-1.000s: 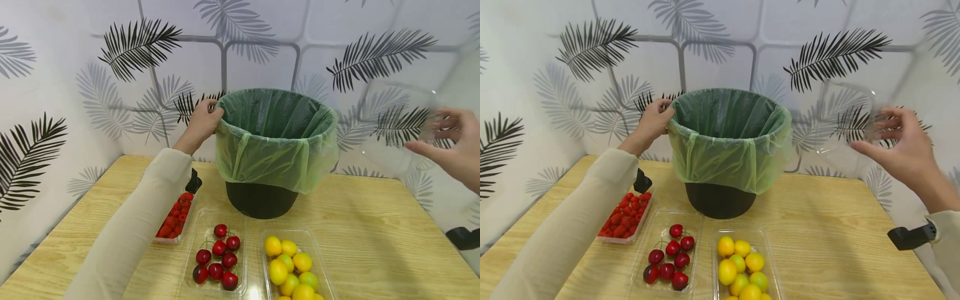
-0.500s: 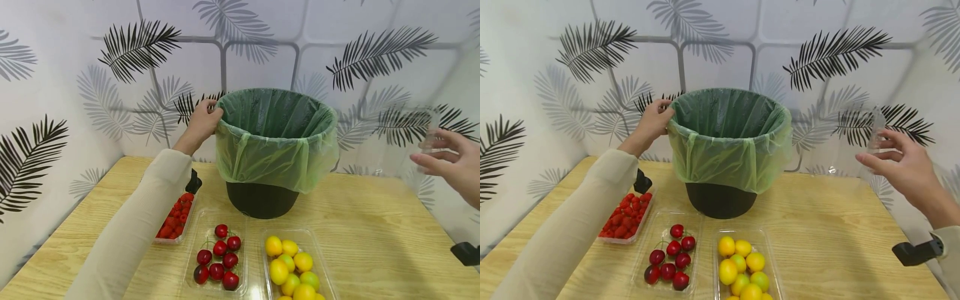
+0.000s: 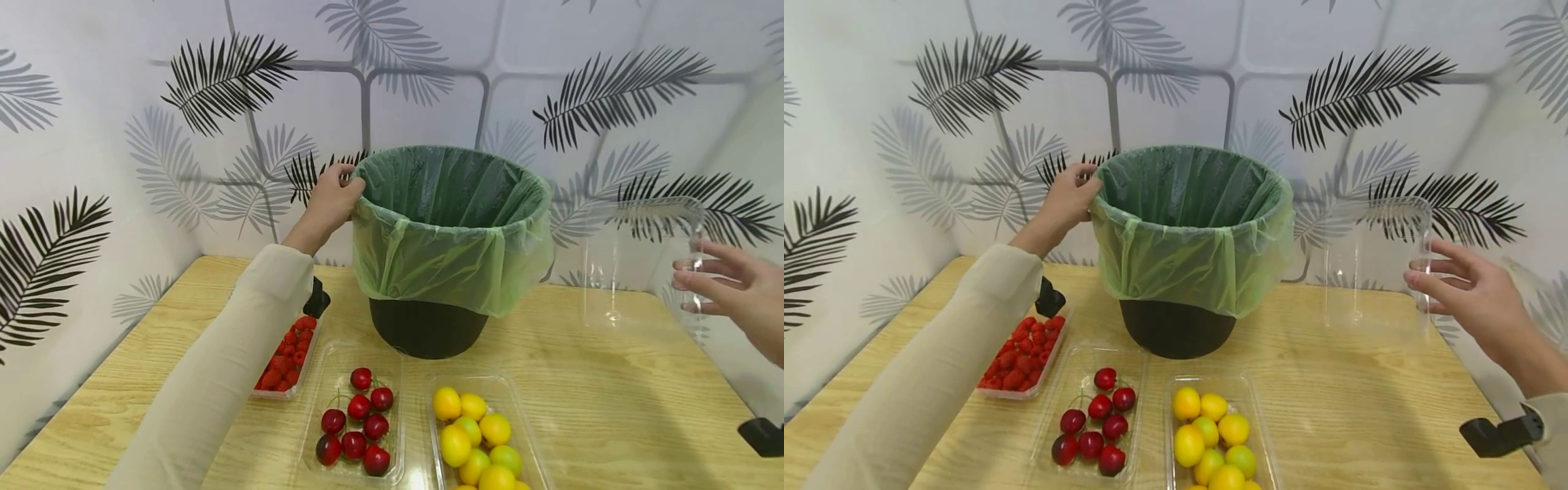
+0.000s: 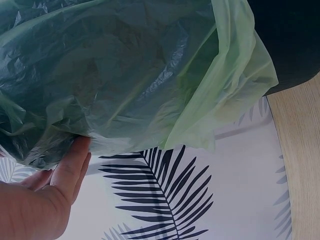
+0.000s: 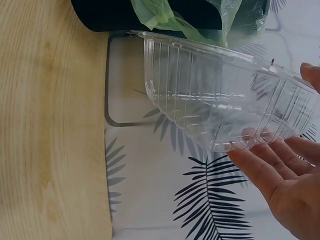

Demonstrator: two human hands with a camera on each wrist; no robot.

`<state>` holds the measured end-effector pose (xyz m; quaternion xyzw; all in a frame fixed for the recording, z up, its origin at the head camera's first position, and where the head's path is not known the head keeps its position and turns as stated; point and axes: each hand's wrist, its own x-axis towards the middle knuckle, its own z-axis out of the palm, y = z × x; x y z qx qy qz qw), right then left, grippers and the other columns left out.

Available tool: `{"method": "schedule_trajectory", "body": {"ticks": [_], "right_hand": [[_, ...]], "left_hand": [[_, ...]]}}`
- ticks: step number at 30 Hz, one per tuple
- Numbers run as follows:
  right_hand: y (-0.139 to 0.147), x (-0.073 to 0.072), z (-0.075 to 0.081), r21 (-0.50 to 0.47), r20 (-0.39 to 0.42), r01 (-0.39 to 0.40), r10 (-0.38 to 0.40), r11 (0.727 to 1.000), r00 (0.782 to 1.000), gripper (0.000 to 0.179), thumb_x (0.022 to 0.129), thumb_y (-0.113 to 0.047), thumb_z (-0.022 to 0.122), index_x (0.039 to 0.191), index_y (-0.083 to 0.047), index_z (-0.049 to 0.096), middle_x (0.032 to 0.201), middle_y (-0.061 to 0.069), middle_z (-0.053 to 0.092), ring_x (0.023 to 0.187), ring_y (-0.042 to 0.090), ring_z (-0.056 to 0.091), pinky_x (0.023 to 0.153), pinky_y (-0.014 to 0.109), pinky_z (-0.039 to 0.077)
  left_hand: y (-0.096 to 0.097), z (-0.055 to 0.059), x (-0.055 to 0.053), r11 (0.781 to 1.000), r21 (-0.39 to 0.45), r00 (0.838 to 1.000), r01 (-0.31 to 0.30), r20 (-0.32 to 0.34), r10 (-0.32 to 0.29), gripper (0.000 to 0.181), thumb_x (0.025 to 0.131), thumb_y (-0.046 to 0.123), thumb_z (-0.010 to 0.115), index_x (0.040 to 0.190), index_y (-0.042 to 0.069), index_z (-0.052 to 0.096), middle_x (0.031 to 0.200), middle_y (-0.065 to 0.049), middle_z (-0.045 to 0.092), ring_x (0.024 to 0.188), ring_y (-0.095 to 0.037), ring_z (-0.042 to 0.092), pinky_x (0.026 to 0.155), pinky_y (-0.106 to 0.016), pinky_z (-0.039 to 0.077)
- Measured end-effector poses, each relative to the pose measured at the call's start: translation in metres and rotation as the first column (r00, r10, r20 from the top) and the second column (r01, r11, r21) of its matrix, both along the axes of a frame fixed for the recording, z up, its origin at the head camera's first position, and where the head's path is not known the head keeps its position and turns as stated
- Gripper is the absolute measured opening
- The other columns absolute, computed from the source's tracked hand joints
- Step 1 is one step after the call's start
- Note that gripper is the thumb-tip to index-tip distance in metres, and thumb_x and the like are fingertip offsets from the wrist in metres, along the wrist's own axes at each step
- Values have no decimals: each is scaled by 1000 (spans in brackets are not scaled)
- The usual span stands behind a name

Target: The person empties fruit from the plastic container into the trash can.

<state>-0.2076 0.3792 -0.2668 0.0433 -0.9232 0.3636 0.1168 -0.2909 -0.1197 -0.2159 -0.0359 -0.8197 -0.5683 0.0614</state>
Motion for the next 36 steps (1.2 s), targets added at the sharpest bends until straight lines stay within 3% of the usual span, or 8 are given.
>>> {"method": "schedule_trajectory", "body": {"ticks": [3,7,20,25,29,32,35,36], "right_hand": [[1,3,-4,0,13,-22,22,1000,1000,69,99,-28,49,154,-7,12,100,-36,40,78,-22,50,60,13,50],[4,2,-10,-62,47,-61,64,996,997,67,101,-25,46,152,0,12,94,-42,43,78,-19,54,59,16,52],[12,0,-32,-173,188,-84,117,981,975,64,102,-27,43,151,3,15,92,-37,54,78,-9,61,62,25,56],[17,2,-44,-246,207,-104,157,964,966,45,102,-22,43,141,0,34,93,-34,58,79,-5,62,62,26,57],[21,3,-52,-395,224,-167,271,903,936,18,103,-18,39,118,-25,47,96,-25,66,81,2,67,63,28,57],[22,3,-57,-511,218,-210,362,834,906,26,104,-13,37,110,-35,51,98,-17,70,82,9,70,64,30,58],[21,3,-62,-537,221,-222,390,814,894,32,104,-13,35,109,-37,55,98,-14,71,83,11,70,65,31,58],[20,3,-63,-527,230,-219,386,821,893,31,104,-14,35,109,-38,54,98,-15,70,83,10,70,65,31,58]], "left_hand": [[0,0,0,1000,-2,1000,1,-1,-1,53,96,21,40,146,9,33,131,-15,45,101,-20,48,86,-38,50],[0,0,0,1000,-3,1000,5,-3,-5,52,96,21,40,147,10,32,131,-15,45,98,-19,47,86,-37,50],[0,1,3,1000,-11,1000,13,0,-13,53,97,21,40,147,10,31,134,-15,44,105,-21,48,88,-39,49],[-1,1,3,1000,-23,1000,15,1,-15,53,97,22,39,148,10,31,135,-15,43,110,-23,48,90,-40,49],[-1,1,3,999,-30,1000,13,4,-13,53,97,22,40,148,10,31,136,-15,43,112,-24,48,91,-40,49],[0,1,3,1000,-26,1000,14,8,-14,53,97,22,39,148,10,30,136,-15,43,112,-24,48,91,-40,49],[-1,1,3,1000,-21,1000,13,9,-13,53,98,22,39,148,10,30,136,-15,43,112,-24,48,92,-41,49],[-1,1,3,1000,-19,1000,13,9,-13,53,98,22,39,148,10,30,136,-15,43,112,-24,48,93,-41,49]]}}
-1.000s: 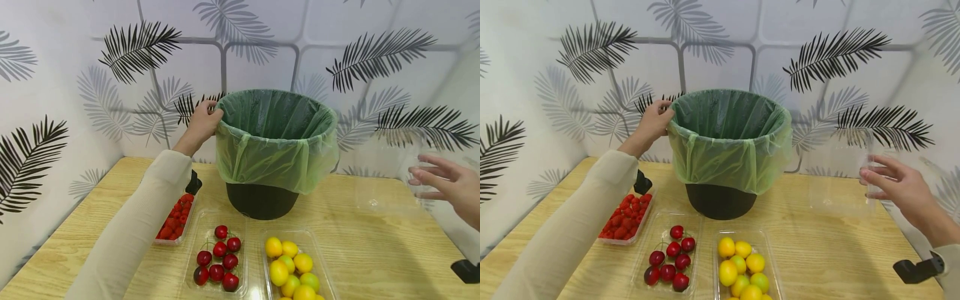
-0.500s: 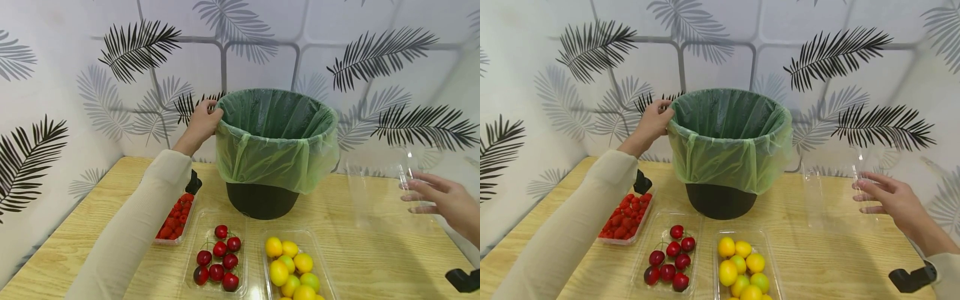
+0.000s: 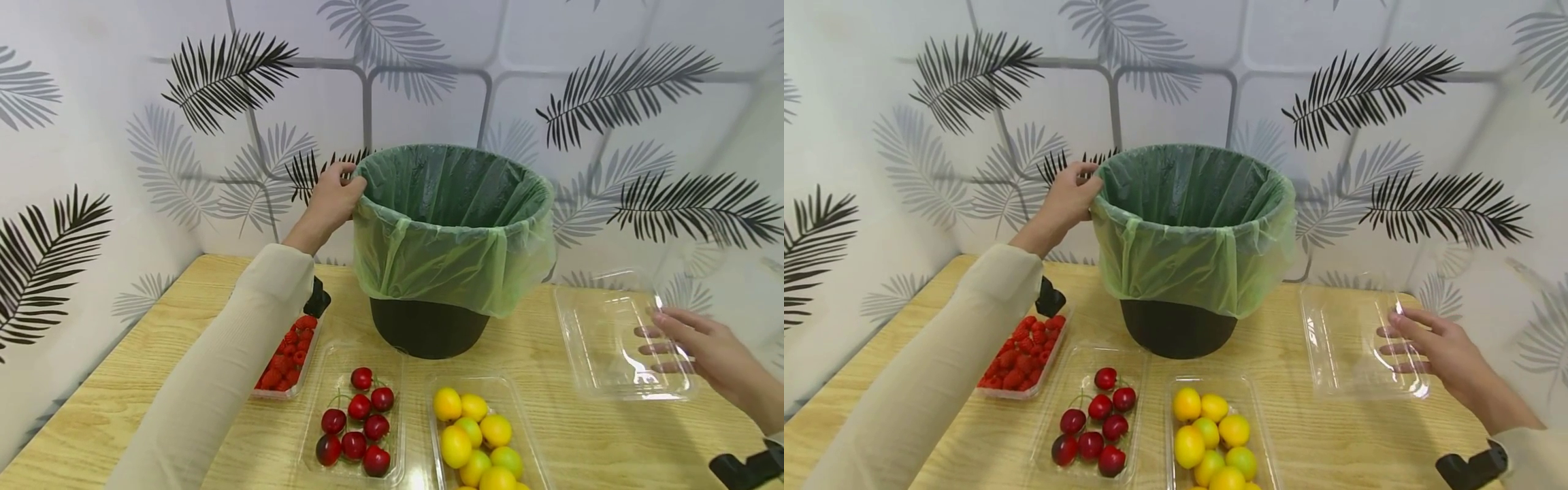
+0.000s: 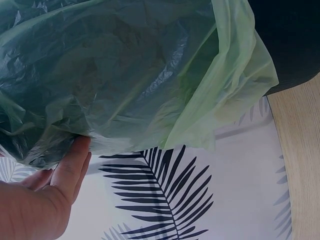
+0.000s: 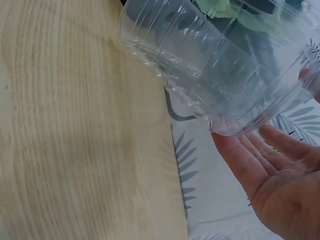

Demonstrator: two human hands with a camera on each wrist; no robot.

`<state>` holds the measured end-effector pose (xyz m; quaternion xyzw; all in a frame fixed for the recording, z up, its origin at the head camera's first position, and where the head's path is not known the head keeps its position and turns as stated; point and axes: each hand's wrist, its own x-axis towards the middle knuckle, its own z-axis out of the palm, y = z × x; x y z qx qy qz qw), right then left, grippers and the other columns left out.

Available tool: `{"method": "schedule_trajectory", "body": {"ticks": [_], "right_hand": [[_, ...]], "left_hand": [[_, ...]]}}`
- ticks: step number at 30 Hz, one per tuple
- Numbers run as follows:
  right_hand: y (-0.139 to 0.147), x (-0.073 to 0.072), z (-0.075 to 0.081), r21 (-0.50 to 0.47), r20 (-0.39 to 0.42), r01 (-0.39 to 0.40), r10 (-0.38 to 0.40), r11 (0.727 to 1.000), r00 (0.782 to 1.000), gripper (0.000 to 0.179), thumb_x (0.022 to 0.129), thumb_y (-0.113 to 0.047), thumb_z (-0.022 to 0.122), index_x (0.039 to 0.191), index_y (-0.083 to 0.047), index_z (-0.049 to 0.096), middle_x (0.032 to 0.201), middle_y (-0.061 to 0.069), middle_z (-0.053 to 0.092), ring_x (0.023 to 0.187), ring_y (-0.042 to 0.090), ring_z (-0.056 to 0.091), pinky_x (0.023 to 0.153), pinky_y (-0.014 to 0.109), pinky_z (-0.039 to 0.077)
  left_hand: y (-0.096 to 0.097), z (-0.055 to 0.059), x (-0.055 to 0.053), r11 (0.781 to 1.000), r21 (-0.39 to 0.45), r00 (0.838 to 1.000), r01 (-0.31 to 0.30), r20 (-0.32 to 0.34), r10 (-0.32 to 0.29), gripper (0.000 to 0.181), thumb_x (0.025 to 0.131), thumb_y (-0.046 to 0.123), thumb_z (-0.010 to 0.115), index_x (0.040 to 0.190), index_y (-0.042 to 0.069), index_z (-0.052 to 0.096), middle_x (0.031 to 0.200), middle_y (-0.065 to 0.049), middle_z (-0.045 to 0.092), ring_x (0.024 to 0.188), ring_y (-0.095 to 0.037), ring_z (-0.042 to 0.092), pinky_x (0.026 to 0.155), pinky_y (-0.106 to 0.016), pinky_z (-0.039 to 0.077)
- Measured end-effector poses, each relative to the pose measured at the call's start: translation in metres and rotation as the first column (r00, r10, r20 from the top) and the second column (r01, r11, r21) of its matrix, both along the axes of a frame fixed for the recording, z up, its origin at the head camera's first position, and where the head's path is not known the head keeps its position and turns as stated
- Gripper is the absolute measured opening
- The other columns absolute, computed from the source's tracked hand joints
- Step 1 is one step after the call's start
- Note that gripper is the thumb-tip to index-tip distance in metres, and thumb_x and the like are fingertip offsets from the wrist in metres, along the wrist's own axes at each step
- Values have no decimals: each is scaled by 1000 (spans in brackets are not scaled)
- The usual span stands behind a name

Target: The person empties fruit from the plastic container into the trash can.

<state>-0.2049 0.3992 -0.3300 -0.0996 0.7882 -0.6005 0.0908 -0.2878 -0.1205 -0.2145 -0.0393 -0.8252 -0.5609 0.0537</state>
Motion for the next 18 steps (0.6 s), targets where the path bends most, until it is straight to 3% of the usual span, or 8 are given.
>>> {"method": "schedule_trajectory", "body": {"ticks": [7,11,13,15,18], "right_hand": [[-4,-1,-13,124,63,-7,-1,992,998,28,105,-25,32,109,-46,49,100,-21,67,87,8,69,69,32,58],[-5,0,-21,169,118,-14,-6,985,993,21,105,-34,30,114,-44,46,102,-23,66,90,9,68,72,34,58],[-6,0,-24,197,144,-6,-23,980,989,26,104,-38,30,125,-35,45,103,-21,66,92,11,68,73,36,57],[-7,1,-26,217,165,-6,-31,976,986,43,104,-41,30,139,-19,40,107,-16,67,92,12,68,75,37,57],[-9,2,-30,243,186,-8,-38,970,982,62,103,-41,30,146,4,27,114,-4,67,93,14,69,75,39,57]], "left_hand": [[0,-1,0,1000,-3,1000,0,-4,0,53,97,22,39,148,10,30,137,-16,42,114,-24,48,93,-41,49],[0,-1,-1,1000,1,1000,3,-3,-3,53,97,23,39,148,10,30,138,-15,42,115,-24,47,93,-41,49],[0,-1,-1,1000,0,1000,2,-2,-2,53,97,23,39,148,10,30,138,-15,42,114,-24,47,93,-41,49],[0,0,-1,1000,-1,1000,1,-2,-1,53,97,23,39,148,10,30,137,-15,42,113,-23,47,92,-41,49],[0,0,0,1000,1,1000,0,-2,0,53,97,23,39,148,10,30,137,-15,42,113,-23,47,92,-41,49]]}}
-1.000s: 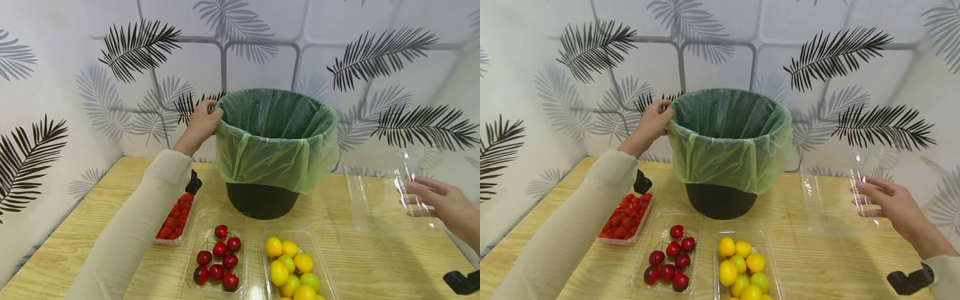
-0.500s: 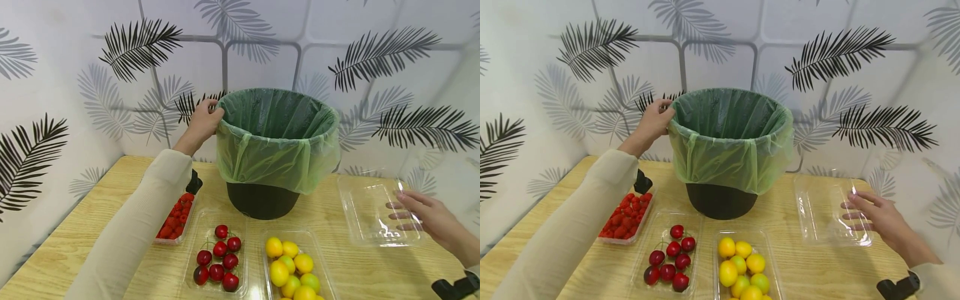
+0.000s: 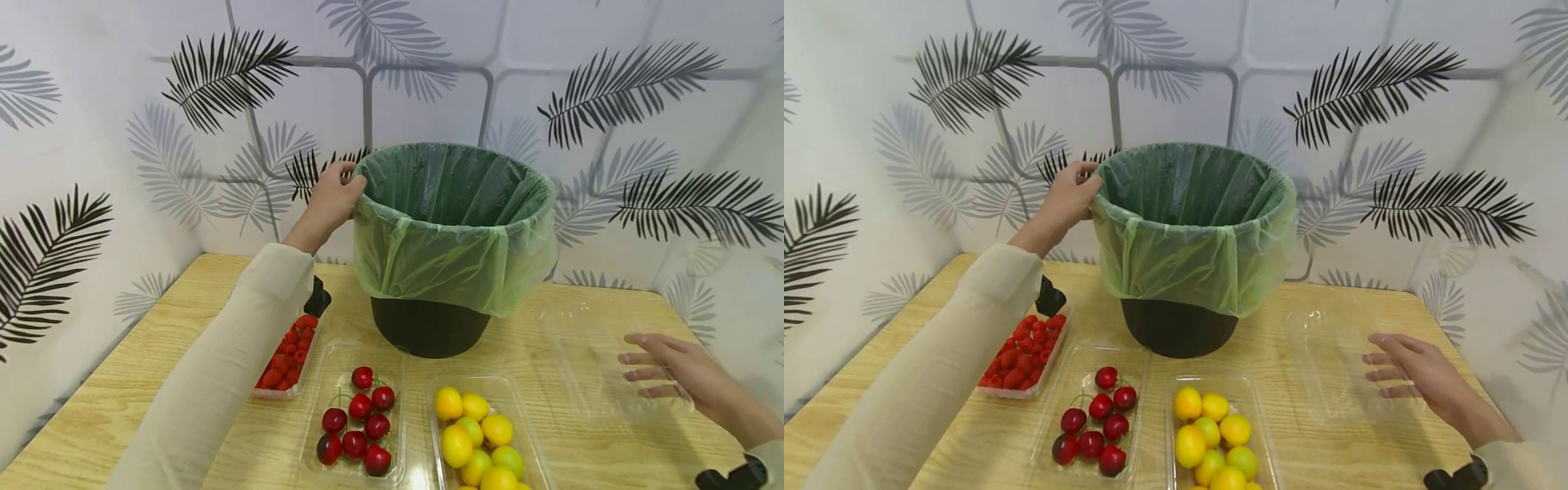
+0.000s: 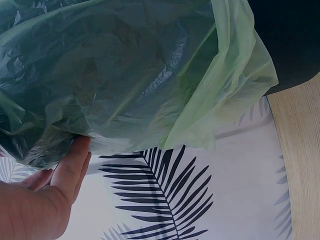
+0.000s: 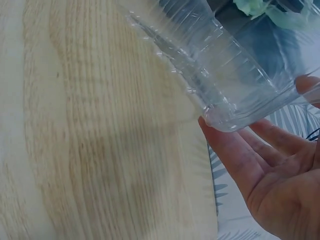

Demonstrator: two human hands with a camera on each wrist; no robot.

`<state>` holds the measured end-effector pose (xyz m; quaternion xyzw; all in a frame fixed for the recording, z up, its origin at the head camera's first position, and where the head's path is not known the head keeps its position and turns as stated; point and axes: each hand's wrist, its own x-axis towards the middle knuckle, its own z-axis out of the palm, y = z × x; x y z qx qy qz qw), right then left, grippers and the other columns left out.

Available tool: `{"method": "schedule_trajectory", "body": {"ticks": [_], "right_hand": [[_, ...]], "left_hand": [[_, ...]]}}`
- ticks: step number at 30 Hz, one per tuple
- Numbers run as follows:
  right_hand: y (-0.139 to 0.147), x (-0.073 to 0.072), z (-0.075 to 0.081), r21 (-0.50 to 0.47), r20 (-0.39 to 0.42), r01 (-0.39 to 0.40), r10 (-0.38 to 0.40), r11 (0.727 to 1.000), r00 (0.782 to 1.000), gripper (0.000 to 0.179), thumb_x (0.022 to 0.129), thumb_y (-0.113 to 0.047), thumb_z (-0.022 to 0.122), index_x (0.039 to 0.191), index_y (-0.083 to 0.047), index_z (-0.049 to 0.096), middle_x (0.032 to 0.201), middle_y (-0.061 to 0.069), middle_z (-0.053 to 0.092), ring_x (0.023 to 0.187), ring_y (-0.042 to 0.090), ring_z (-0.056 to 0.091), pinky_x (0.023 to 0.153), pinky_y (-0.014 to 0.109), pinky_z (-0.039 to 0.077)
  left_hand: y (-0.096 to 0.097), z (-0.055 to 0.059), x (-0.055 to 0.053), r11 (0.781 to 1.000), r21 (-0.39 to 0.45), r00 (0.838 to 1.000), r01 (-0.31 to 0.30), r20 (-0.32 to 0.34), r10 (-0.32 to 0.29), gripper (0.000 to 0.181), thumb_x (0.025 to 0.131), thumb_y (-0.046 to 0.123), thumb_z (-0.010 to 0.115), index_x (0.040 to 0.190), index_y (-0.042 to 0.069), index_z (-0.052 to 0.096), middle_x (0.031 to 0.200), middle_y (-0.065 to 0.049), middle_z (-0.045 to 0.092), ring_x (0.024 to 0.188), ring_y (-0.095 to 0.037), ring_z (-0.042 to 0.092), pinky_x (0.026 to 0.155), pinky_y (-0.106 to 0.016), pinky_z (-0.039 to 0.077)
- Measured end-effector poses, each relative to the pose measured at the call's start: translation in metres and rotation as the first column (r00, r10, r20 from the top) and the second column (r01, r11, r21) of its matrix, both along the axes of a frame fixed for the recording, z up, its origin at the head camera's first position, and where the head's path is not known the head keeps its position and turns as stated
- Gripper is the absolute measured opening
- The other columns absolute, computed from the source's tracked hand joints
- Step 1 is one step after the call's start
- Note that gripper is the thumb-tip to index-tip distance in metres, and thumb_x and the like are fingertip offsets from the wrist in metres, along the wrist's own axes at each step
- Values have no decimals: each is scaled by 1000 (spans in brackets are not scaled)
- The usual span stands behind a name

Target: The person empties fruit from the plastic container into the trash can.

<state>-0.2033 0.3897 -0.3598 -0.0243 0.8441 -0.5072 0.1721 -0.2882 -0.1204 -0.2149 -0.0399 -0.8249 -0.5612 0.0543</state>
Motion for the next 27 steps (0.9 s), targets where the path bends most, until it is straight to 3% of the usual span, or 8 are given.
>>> {"method": "schedule_trajectory", "body": {"ticks": [2,14,19,22,25,27], "right_hand": [[-2,1,-2,10,9,-2,2,1000,1000,66,104,-40,30,144,11,23,115,1,66,92,14,69,75,40,57],[-2,0,-12,-35,72,-35,38,999,997,62,104,-38,30,142,10,30,116,2,67,93,16,69,76,41,57],[3,0,-18,-73,60,-59,64,996,996,35,104,-37,30,126,-24,54,111,-8,67,92,15,70,76,39,57],[6,0,-20,-68,38,-83,86,994,996,31,105,-35,28,121,-29,55,113,-6,67,92,15,70,76,39,57],[7,0,-22,-63,25,-96,98,993,995,35,105,-34,28,126,-23,54,115,-3,66,92,15,69,76,39,57],[9,1,-23,-74,22,-97,99,993,995,31,105,-33,28,120,-30,55,114,-6,66,92,15,69,76,39,57]], "left_hand": [[0,0,-1,1000,4,1000,2,-1,-2,53,97,23,40,148,10,31,138,-15,42,113,-23,47,92,-41,49],[0,0,-1,1000,3,1000,3,1,-3,53,98,23,39,148,10,30,137,-15,42,112,-23,47,93,-41,49],[0,1,0,1000,3,1000,0,-1,0,53,97,23,39,148,10,30,137,-15,42,111,-23,48,92,-40,49],[0,2,0,1000,6,1000,0,0,0,53,97,23,40,148,10,30,137,-15,42,110,-22,47,90,-40,49],[0,1,0,1000,14,1000,2,7,-2,53,97,23,40,148,10,30,138,-15,41,112,-23,48,92,-40,49],[0,1,0,1000,25,1000,2,12,-3,53,97,22,40,148,10,29,138,-15,41,113,-23,48,93,-41,49]]}}
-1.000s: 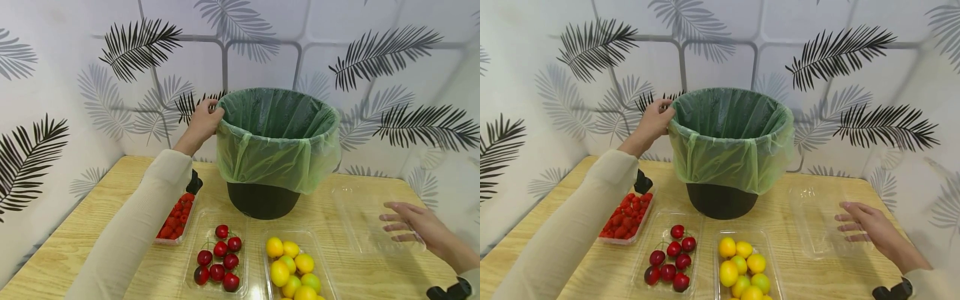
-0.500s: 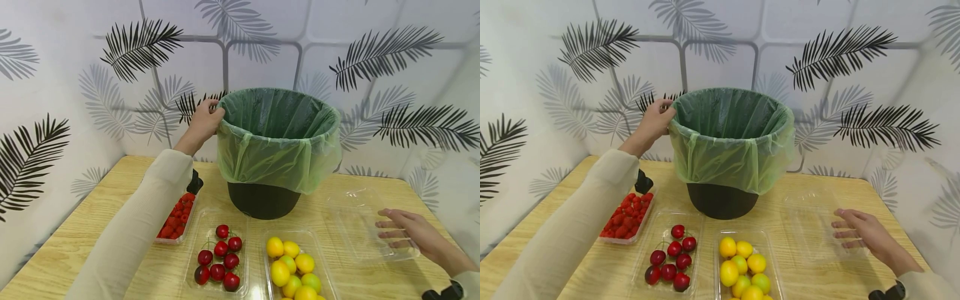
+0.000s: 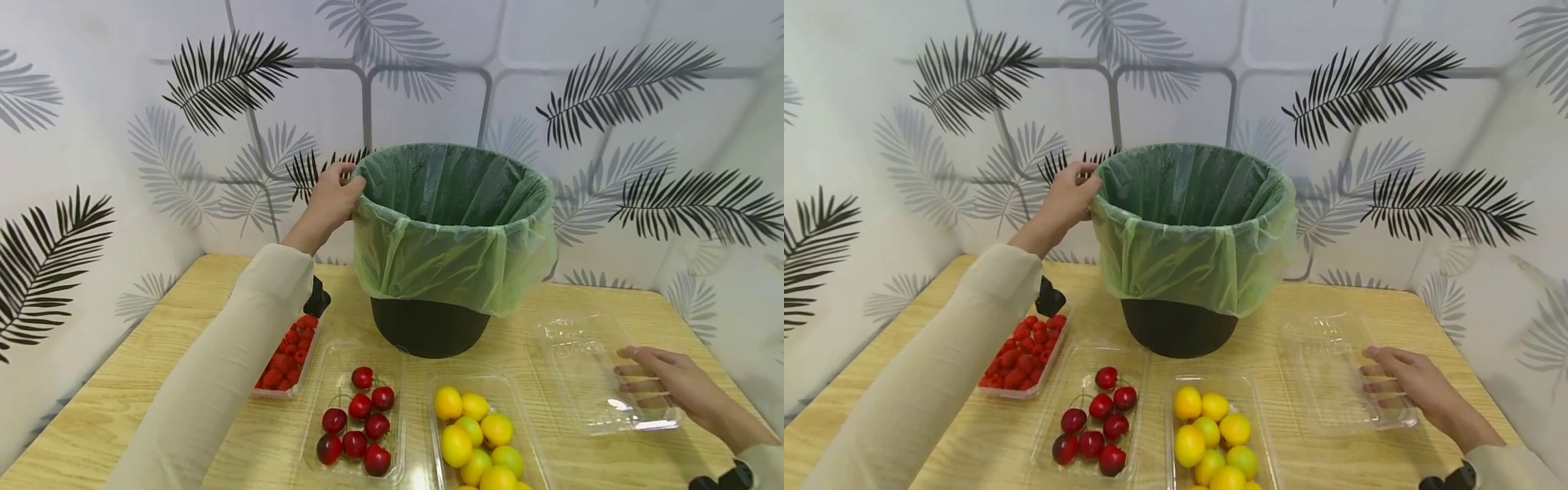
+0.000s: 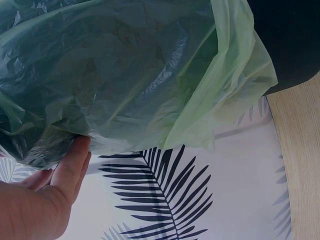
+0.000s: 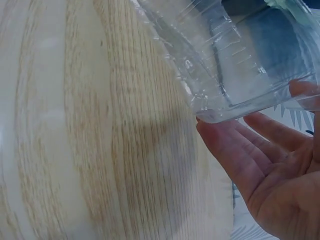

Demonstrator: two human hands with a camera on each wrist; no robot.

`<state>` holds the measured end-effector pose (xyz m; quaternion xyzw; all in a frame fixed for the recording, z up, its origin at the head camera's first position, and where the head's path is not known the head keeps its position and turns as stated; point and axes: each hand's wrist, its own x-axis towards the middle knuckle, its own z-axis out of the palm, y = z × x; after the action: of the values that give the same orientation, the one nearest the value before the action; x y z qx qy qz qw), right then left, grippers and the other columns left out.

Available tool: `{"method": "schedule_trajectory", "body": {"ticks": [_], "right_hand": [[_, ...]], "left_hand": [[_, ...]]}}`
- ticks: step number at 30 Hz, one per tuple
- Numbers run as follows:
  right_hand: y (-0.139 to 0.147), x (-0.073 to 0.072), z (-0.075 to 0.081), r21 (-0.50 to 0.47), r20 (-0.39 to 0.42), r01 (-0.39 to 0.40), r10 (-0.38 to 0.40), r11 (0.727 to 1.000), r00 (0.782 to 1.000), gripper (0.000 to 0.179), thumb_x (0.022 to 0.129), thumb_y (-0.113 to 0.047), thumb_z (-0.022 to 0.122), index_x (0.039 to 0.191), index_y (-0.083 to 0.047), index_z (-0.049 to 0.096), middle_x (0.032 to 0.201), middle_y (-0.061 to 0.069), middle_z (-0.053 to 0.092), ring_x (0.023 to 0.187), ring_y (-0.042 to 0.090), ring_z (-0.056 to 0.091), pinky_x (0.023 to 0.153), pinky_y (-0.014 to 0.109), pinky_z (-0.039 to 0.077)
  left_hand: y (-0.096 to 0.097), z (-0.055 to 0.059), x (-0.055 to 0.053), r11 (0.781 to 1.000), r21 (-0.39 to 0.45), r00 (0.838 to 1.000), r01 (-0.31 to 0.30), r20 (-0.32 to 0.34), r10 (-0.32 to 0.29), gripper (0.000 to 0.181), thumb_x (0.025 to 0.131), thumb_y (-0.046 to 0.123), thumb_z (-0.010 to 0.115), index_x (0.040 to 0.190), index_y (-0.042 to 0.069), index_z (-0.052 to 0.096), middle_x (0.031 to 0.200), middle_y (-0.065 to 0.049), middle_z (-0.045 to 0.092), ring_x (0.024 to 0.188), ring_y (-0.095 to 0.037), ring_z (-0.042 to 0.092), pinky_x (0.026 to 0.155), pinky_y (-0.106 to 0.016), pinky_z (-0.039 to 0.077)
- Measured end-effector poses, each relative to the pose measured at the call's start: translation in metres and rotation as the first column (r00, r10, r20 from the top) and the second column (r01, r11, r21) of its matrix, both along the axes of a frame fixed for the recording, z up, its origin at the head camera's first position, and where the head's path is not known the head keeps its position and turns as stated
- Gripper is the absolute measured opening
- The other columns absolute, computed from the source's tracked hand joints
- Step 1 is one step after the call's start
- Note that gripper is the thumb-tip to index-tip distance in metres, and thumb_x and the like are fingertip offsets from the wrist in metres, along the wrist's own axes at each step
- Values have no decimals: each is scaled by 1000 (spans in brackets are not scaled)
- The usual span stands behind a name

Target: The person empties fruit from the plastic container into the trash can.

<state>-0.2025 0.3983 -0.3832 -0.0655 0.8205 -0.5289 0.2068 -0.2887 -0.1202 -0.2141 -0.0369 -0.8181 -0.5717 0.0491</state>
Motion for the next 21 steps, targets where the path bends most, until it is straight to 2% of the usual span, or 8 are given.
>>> {"method": "schedule_trajectory", "body": {"ticks": [4,8,10,15,17,18,21], "right_hand": [[0,0,-2,30,-5,28,-28,999,1000,34,105,-34,30,122,-23,56,114,-1,67,91,14,69,76,39,57],[2,-1,-3,77,-2,31,-31,997,1000,47,105,-35,31,131,-2,51,117,7,67,91,11,69,77,39,57],[4,-1,-4,72,4,16,-16,997,1000,47,105,-34,31,131,-1,51,115,3,67,92,9,68,77,39,57],[8,-2,-6,-12,29,-39,40,999,999,30,105,-29,31,114,-36,58,107,-19,67,92,4,67,76,35,57],[8,-2,-6,-28,27,-53,54,998,998,30,106,-27,30,110,-41,57,105,-23,66,92,3,67,76,34,57],[8,-2,-6,-22,21,-55,55,998,998,30,106,-26,30,114,-37,57,105,-22,66,92,3,67,76,34,57],[6,0,-6,34,3,-12,12,999,1000,37,105,-28,33,130,-9,53,106,-17,68,90,4,67,76,36,57]], "left_hand": [[0,-1,-1,1000,8,1000,-3,3,3,53,97,22,40,148,9,30,137,-15,42,111,-22,48,93,-40,50],[-1,-2,-1,1000,6,1000,-4,0,4,53,97,22,40,148,9,30,136,-15,43,108,-21,48,91,-39,50],[-1,-2,-1,1000,2,1000,-4,-2,4,53,97,22,40,148,9,30,135,-15,43,107,-21,48,90,-39,50],[-1,-2,-2,1000,10,1000,1,-10,-1,52,97,22,40,147,9,31,133,-14,44,102,-19,48,87,-37,50],[0,-2,-2,1000,16,1000,3,-11,-3,52,97,22,40,147,9,31,133,-14,44,102,-19,48,87,-37,50],[0,-2,-2,1000,16,1000,4,-10,-4,52,97,22,40,147,9,31,132,-14,43,102,-19,48,87,-37,50],[0,-1,-1,1000,9,1000,4,-8,-4,52,97,22,40,147,9,31,133,-15,43,104,-20,48,88,-38,50]]}}
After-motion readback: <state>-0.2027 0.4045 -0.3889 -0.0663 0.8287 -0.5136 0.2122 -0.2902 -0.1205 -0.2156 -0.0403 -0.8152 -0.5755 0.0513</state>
